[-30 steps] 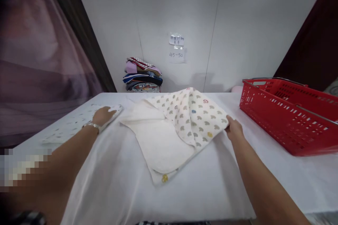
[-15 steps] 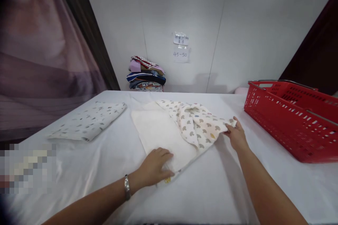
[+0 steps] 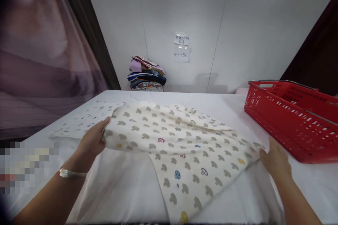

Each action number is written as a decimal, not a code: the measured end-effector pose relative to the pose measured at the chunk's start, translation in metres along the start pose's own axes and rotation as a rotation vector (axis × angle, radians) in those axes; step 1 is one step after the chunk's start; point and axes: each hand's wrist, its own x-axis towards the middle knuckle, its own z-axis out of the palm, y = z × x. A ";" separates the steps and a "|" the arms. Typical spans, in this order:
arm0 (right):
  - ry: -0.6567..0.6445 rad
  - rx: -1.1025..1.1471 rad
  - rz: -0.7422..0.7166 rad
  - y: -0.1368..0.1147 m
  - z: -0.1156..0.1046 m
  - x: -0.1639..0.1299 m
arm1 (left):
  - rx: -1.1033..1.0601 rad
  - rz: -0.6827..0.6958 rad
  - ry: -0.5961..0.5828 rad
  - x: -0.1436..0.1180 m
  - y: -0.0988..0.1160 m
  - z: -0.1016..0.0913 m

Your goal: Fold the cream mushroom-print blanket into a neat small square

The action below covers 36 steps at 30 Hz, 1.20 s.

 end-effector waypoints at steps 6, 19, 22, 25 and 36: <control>-0.718 -0.506 -0.273 -0.001 0.047 -0.124 | -0.156 0.057 0.034 0.002 0.022 0.016; -1.308 -0.849 -0.718 0.022 0.095 -0.266 | -0.370 0.321 -0.314 0.002 0.074 0.106; -1.319 -0.697 -0.625 0.026 0.093 -0.259 | -0.319 0.350 -0.366 0.016 0.084 0.117; -1.165 -0.380 -0.387 0.017 0.087 -0.235 | -0.227 0.333 -0.487 0.008 0.072 0.130; -0.789 0.244 0.259 -0.040 0.093 -0.201 | 0.444 0.667 -1.225 -0.127 -0.071 0.189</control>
